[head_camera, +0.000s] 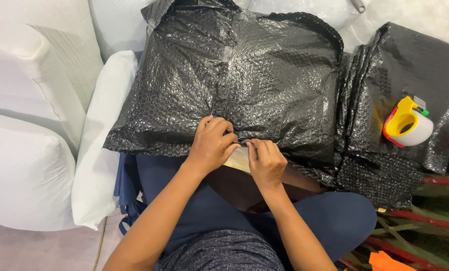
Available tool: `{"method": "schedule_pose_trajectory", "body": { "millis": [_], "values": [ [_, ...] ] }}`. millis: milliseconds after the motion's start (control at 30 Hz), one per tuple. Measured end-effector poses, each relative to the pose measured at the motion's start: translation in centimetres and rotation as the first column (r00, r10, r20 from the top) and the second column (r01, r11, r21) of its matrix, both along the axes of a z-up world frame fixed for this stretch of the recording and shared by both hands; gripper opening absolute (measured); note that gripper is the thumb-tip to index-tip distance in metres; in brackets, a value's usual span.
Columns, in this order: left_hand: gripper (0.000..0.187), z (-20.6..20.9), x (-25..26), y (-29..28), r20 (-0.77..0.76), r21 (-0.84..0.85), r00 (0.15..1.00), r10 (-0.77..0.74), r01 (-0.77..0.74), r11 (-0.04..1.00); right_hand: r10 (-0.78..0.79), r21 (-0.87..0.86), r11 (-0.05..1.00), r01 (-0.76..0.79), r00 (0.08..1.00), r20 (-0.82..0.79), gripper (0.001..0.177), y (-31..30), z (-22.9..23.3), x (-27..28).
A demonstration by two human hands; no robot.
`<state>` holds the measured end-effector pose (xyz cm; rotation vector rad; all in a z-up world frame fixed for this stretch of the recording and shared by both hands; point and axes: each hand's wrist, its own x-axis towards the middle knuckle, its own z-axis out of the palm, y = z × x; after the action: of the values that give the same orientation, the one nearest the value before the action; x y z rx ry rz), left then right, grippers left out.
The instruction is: Wrapping a large soft item in black bubble wrap and securing it with tape for shipping.
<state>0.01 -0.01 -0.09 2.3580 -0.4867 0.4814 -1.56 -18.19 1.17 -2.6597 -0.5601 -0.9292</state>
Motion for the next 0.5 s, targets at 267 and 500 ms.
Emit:
{"method": "schedule_pose_trajectory", "body": {
  "millis": [267,500],
  "values": [
    [0.039,-0.3,0.2,-0.9,0.118,0.081,0.993,0.024,-0.034,0.996,-0.003,-0.004,1.0,0.002,1.0,-0.022,0.011,-0.2,0.0,0.0],
    [0.037,-0.4,0.6,-1.5,0.114,0.075,0.987,0.111,-0.12,0.99,-0.014,0.031,0.999,0.015,0.998,-0.059,0.011,-0.5,-0.1,0.0]
  ]
}}
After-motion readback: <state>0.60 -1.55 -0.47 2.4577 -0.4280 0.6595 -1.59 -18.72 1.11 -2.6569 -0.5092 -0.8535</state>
